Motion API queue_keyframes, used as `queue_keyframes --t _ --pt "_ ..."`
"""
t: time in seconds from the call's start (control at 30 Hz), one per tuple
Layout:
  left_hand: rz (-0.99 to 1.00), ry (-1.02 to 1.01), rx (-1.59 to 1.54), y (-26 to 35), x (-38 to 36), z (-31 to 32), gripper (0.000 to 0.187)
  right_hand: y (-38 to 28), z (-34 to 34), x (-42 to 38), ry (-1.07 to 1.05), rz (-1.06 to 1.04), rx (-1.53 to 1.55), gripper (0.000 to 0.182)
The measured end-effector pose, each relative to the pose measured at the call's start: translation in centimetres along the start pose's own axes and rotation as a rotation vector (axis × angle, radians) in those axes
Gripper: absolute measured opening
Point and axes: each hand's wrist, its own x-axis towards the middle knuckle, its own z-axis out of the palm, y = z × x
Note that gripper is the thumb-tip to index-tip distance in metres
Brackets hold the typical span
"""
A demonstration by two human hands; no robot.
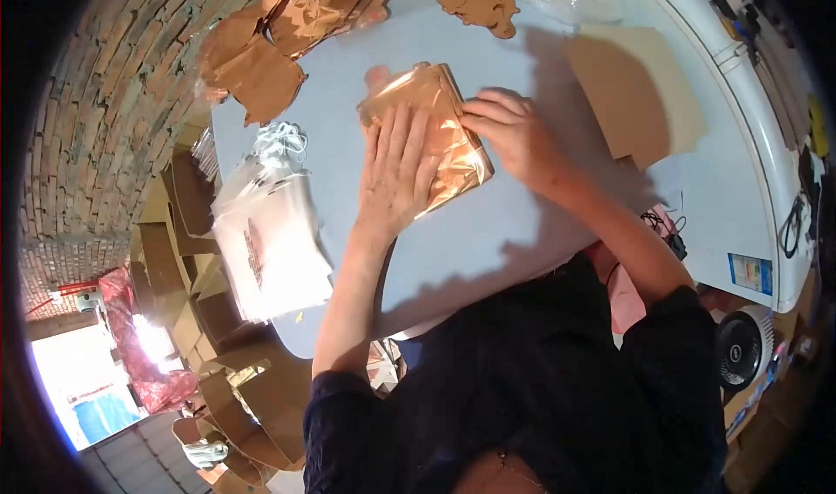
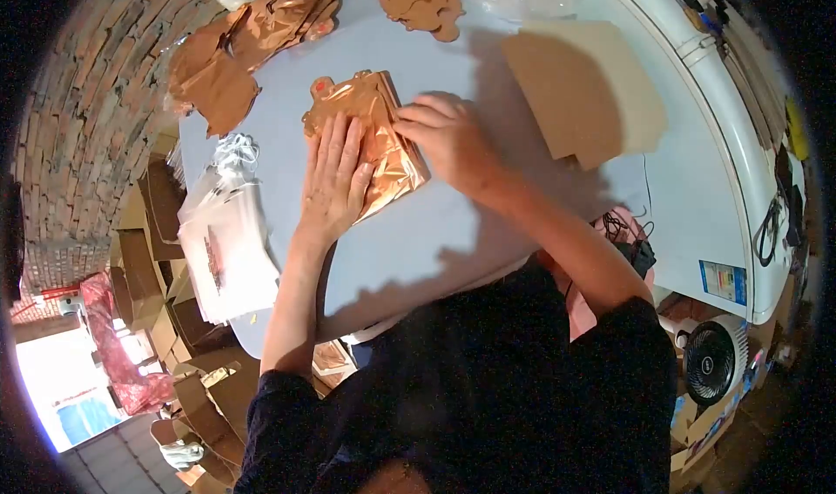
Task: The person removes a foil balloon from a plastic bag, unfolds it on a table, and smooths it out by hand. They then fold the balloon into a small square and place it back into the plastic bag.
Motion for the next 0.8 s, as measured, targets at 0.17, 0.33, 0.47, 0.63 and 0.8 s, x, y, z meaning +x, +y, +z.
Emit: queue_keyframes --t 0.17,0.33,0.47,0.63,0.8 --pt "-0.019 -0.014 0.000 0.1 -0.1 0.0 0.061 0.2 1.4 0.8 -0.292 -0.071 -0.195 0.056" --pt "-0.021 -0.025 -0.004 0.1 0.0 -0.1 0.061 1.1 1.9 1.3 -0.271 -0.234 -0.205 0.044" --pt "-0.019 -0.041 -0.003 0.1 0.1 -0.3 0.061 1.6 2.4 1.7 -0.297 -0.292 -0.067 0.039" --pt "-0.027 -0.036 0.000 -0.2 0.1 0.1 0.065 1.5 2.8 2.7 -0.367 -0.195 0.036 0.038" --pt "-0.054 -0.026 -0.047 -0.1 0.2 0.0 0.064 1.4 2.5 3.6 -0.454 -0.182 0.011 0.035"
